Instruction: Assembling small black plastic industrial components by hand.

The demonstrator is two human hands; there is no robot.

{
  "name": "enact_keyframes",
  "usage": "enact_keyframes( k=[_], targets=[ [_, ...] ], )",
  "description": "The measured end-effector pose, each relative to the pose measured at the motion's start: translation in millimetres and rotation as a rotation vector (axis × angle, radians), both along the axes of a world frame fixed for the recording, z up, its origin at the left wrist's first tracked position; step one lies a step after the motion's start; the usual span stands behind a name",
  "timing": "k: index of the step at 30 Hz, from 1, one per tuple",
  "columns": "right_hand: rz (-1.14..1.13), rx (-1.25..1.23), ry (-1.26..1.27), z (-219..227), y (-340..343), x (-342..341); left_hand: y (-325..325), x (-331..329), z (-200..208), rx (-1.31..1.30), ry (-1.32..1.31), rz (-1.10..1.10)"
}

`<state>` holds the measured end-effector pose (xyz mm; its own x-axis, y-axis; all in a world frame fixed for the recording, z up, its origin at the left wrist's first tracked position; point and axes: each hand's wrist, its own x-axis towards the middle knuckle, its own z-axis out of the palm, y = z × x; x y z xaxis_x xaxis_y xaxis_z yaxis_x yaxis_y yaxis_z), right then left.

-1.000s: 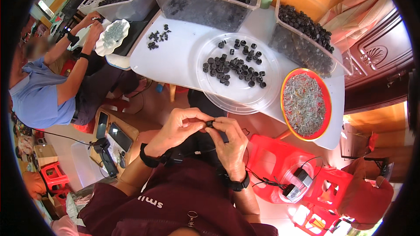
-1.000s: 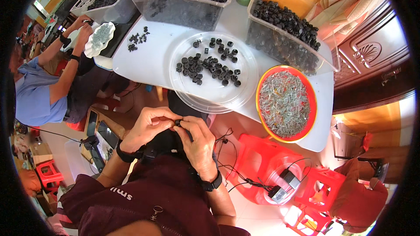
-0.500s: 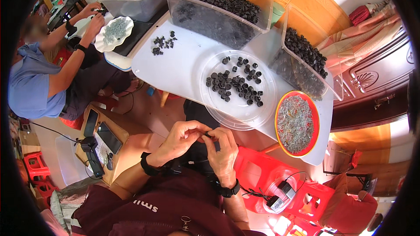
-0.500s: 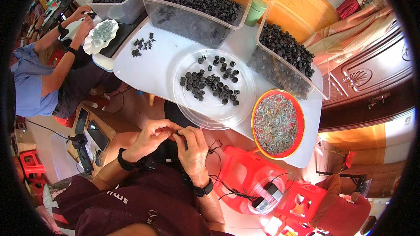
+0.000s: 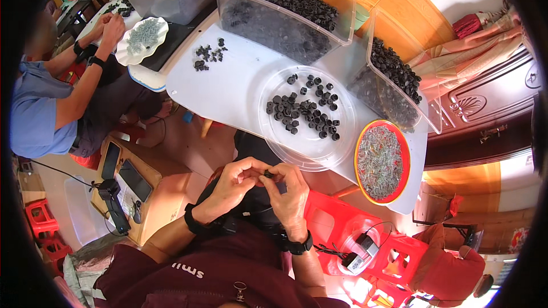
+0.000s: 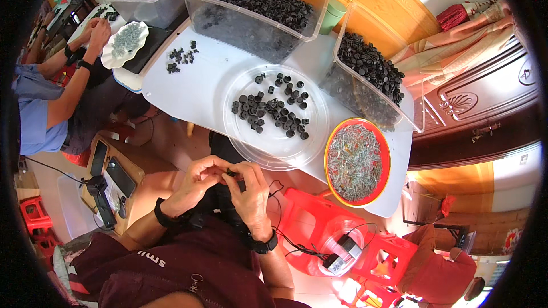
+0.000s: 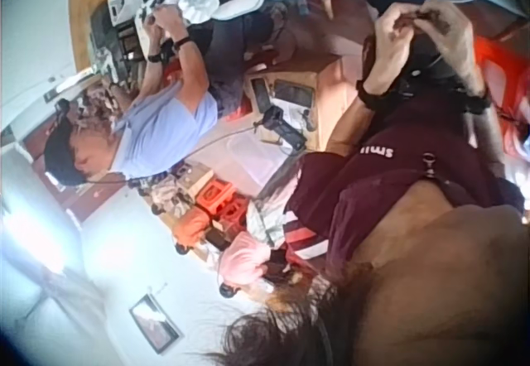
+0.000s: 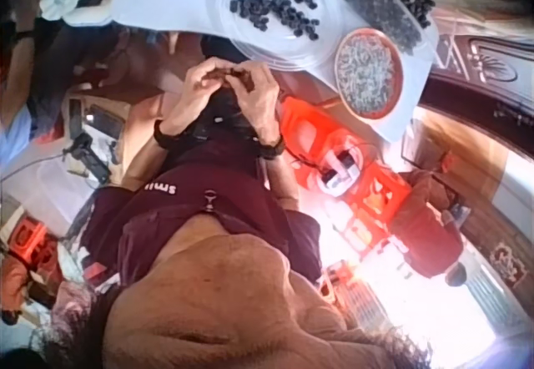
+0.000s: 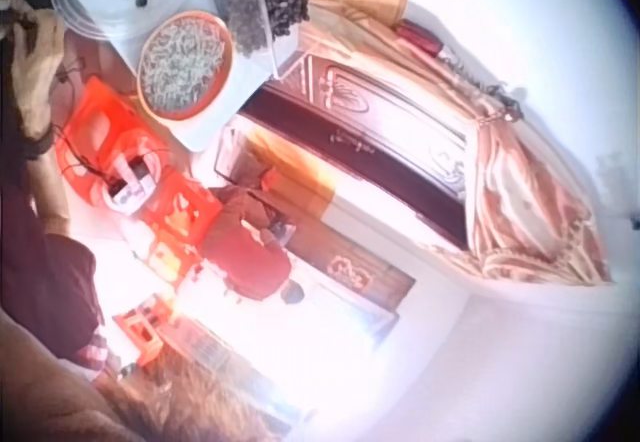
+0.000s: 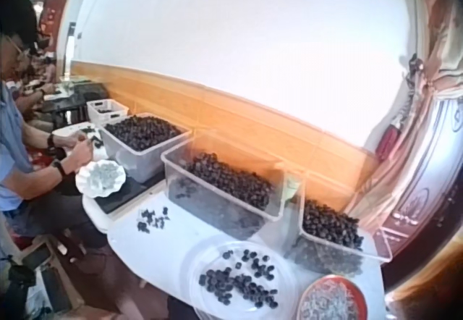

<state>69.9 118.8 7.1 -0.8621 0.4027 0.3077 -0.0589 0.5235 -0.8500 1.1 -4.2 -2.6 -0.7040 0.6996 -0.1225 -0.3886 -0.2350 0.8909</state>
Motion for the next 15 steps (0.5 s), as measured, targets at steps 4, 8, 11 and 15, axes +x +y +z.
enact_keyframes(
  k=[4,8,11,15],
  targets=[
    [-0.025,-0.095,-0.088,7,5,3,0,-8,10,-0.034,0.002,-0.063],
    [-0.070,-0.134,-0.108,14,4,4,-1,-12,15,0.008,0.038,-0.076],
    [-0.032,0.006,-0.077,15,0,4,-6,-13,7,0.040,0.030,-0.086],
    [-0.039,0.107,-0.052,17,2,5,-4,-12,15,-0.009,0.007,-0.011]
  ],
)
